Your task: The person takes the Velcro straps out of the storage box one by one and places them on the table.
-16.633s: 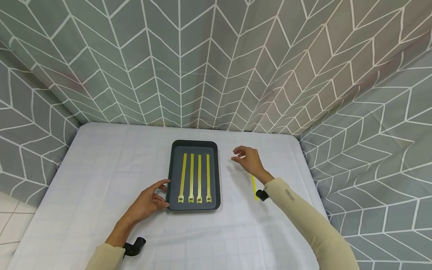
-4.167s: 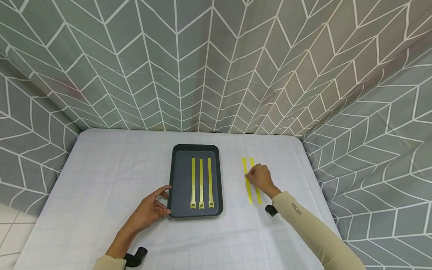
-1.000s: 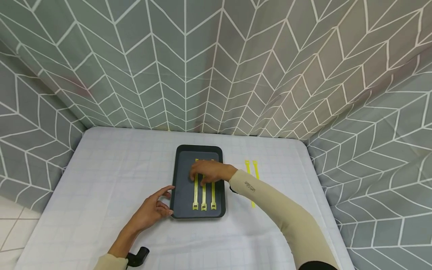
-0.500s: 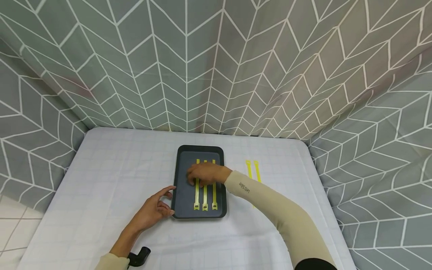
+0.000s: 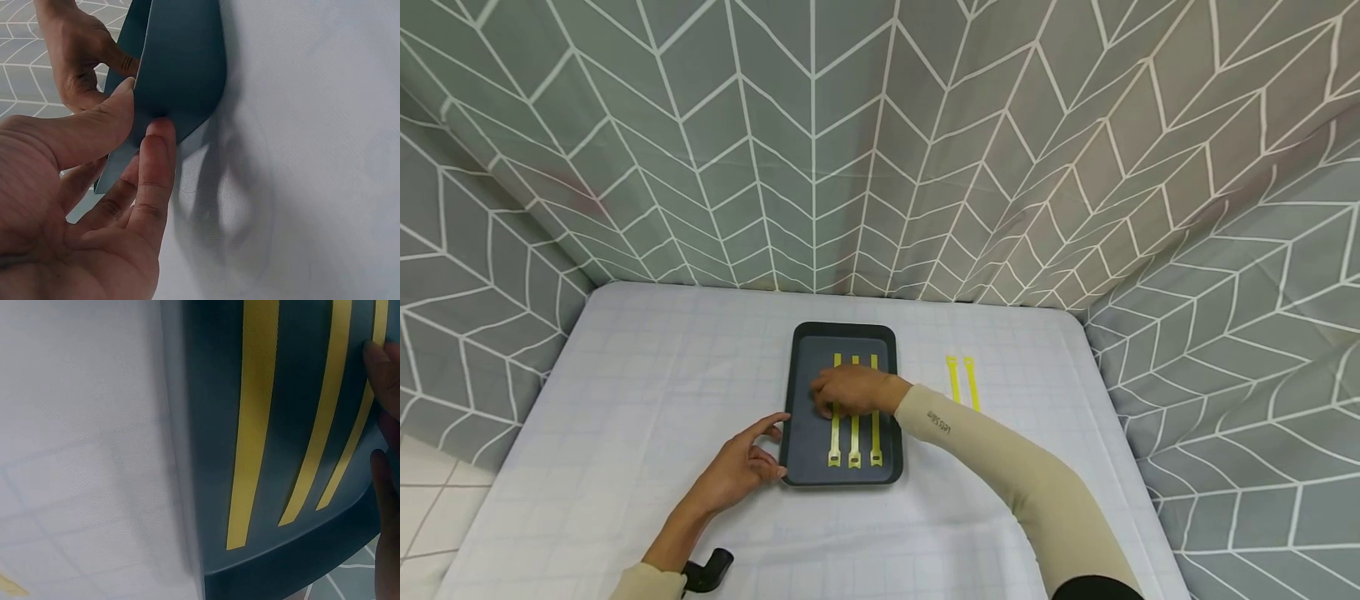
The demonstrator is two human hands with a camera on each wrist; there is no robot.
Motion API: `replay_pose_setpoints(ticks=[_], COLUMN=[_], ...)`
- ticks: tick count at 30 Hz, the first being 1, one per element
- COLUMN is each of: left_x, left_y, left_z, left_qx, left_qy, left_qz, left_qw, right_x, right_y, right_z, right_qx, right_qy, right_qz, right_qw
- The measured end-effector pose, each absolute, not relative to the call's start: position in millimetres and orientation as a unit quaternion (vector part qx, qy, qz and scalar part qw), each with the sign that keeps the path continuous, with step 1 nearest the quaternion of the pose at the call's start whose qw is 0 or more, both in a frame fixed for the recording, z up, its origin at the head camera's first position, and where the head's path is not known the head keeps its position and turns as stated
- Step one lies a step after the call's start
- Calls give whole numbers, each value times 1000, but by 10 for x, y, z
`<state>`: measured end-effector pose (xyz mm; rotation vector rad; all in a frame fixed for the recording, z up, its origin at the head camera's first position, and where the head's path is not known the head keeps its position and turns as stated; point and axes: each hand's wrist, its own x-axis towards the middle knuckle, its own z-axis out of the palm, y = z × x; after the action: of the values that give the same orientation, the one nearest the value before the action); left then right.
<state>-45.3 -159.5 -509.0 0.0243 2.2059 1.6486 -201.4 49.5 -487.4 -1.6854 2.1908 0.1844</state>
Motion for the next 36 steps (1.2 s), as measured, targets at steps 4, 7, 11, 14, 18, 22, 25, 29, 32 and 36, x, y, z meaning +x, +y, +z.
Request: replay_pose_setpoints(ticks=[4, 7, 11, 14, 18, 22, 25, 29, 32, 36], left_x=[-447, -446, -446, -445, -447, -447, -448, -448, -447, -443], left_y=[-1597, -1599, -1603, -1606, -1605, -1608, -1612, -1612, -1609, -1607], left_z=[-5080, -5076, -5076, -5079, -5081, -5071, -5065, -5068, -5070, -5068], left_qx=[11, 12, 12, 12, 13, 18, 23, 25, 22, 19], left_qy=[784, 786, 788, 788, 790, 790, 788, 786, 788, 790], left_qz=[589, 588, 586, 585, 583, 582, 585, 587, 584, 583], left_qw=[193, 192, 191, 191, 191, 190, 192, 194, 192, 190], right_x=[-1997, -1980, -1961, -1951, -1938, -1924, -1911, -1888, -1885, -1907], right_y=[487, 480, 463, 449, 430, 414, 414, 410, 401, 405], right_z=[-4876, -4870, -4864, -4869, -4887, -4906, -4903, -4850, -4794, -4729], right_qx=[-607, -614, -619, -621, -623, -630, -637, -645, -649, -648], right_qy=[773, 769, 765, 763, 761, 756, 752, 748, 748, 751], right_qz=[70, 72, 74, 72, 77, 93, 98, 93, 88, 82], right_qw=[171, 164, 162, 164, 164, 151, 139, 123, 110, 97])
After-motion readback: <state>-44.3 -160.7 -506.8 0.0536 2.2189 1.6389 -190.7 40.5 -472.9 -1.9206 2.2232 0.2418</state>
